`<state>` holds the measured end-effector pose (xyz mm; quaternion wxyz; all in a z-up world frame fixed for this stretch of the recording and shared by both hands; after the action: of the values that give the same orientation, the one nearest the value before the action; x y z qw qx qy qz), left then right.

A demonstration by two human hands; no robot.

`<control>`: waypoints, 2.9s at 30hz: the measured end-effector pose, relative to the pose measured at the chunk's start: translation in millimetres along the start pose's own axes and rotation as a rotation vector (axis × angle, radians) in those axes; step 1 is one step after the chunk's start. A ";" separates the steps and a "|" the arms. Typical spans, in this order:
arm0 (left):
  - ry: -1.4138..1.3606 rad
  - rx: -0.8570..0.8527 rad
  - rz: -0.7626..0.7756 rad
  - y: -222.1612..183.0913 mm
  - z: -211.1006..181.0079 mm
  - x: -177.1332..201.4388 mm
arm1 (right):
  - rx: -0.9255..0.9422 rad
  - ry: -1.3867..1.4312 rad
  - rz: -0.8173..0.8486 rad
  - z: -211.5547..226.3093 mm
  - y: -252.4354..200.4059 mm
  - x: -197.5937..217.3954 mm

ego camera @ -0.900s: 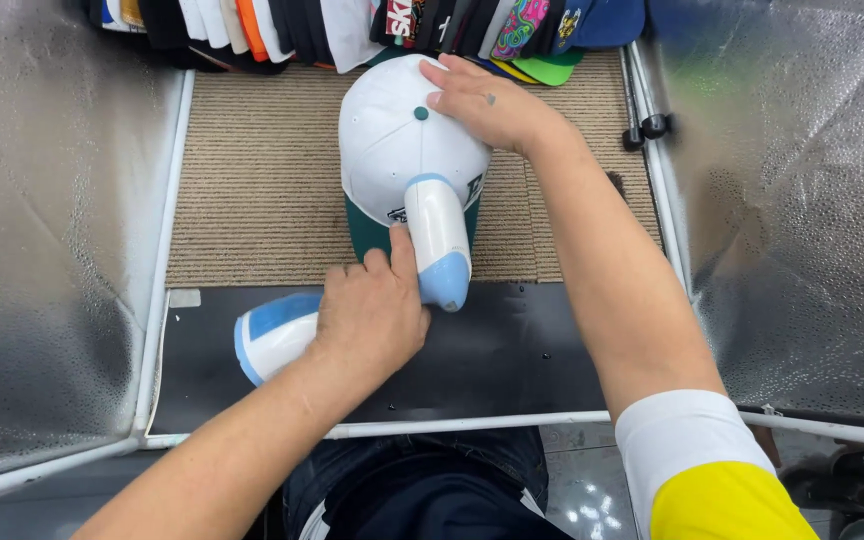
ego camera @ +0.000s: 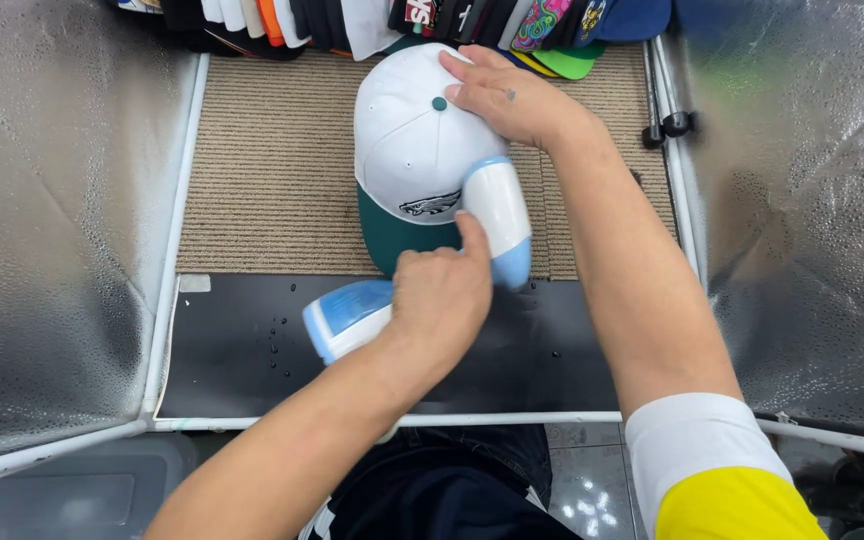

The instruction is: Steaming and brushing a baseball cap to clean and reshape it.

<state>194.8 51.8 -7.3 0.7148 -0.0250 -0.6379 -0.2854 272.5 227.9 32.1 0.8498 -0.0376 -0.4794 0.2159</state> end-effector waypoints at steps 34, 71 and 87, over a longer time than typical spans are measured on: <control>-0.124 -0.126 -0.080 -0.5 18.1 25.6 | -0.010 0.070 -0.044 -9.8 4.0 -2.5; -1.289 0.416 0.680 -0.3 161.8 15.0 | -0.014 0.271 -0.279 -1.5 -0.1 8.5; -2.269 1.070 0.741 -33.3 175.1 -128.3 | 0.007 0.244 -0.367 -0.9 6.0 8.8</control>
<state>20.0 142.3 -104.7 -0.2608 -0.1379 -0.8703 0.3944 275.2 236.9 37.0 0.9268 0.0273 -0.3709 0.0528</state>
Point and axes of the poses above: each hand's wrist, its own y-axis towards the middle knuckle, its own x-axis out of the back of the hand, z = x × y, the point moved 10 cm from there along y, towards the middle knuckle, and after that the axes turned 3 degrees about z, right-handed, at the moved point
